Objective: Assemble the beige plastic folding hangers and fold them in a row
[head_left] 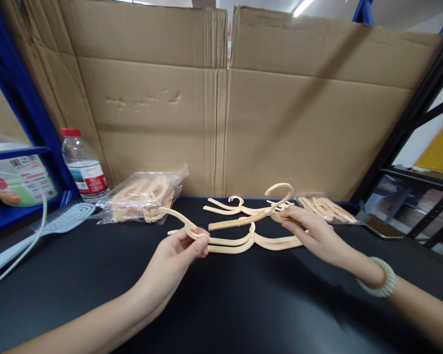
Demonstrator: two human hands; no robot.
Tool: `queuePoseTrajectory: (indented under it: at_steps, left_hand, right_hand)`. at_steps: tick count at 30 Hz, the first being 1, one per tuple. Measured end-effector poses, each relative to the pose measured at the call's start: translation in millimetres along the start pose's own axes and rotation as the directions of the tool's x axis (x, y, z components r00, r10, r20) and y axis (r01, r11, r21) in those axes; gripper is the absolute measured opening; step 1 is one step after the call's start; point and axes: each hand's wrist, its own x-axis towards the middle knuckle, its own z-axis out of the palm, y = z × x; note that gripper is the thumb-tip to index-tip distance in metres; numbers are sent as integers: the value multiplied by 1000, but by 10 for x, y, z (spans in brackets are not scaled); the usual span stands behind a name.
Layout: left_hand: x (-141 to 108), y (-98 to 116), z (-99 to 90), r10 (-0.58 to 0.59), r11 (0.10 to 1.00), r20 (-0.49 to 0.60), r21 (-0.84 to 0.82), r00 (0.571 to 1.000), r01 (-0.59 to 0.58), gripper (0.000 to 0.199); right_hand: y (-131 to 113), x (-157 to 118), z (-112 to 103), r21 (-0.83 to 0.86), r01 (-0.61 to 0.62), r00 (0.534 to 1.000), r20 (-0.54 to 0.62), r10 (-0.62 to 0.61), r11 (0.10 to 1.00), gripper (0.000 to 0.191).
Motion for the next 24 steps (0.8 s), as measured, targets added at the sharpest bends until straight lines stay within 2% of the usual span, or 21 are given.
queuePoseTrajectory:
  at_steps: [3, 7, 13, 19, 24]
  left_hand:
    - [32, 38, -15, -34, 996, 31, -77, 999, 36, 20]
    - [32, 77, -15, -81, 986, 96, -138, 992, 94, 19]
    - [18, 46, -31, -159, 969, 235, -147, 959, 197, 10]
    - [-8, 41, -28, -116, 960, 293, -212, 949, 183, 6]
    - [-19, 62, -11, -121, 962, 292, -201, 949, 185, 8]
  right_hand:
    - [3, -145, 86, 1, 5, 997, -71, -5, 1000, 15]
    - [0, -242, 144, -36, 66, 988, -138, -70, 997, 16]
    - [-51, -298, 147, -34, 120, 982, -140, -124, 992, 18]
    - [-23, -290, 106, -94, 106, 969, -212, -124, 990, 17]
    - [-42, -281, 90, -80, 119, 971, -197, -132, 990, 17]
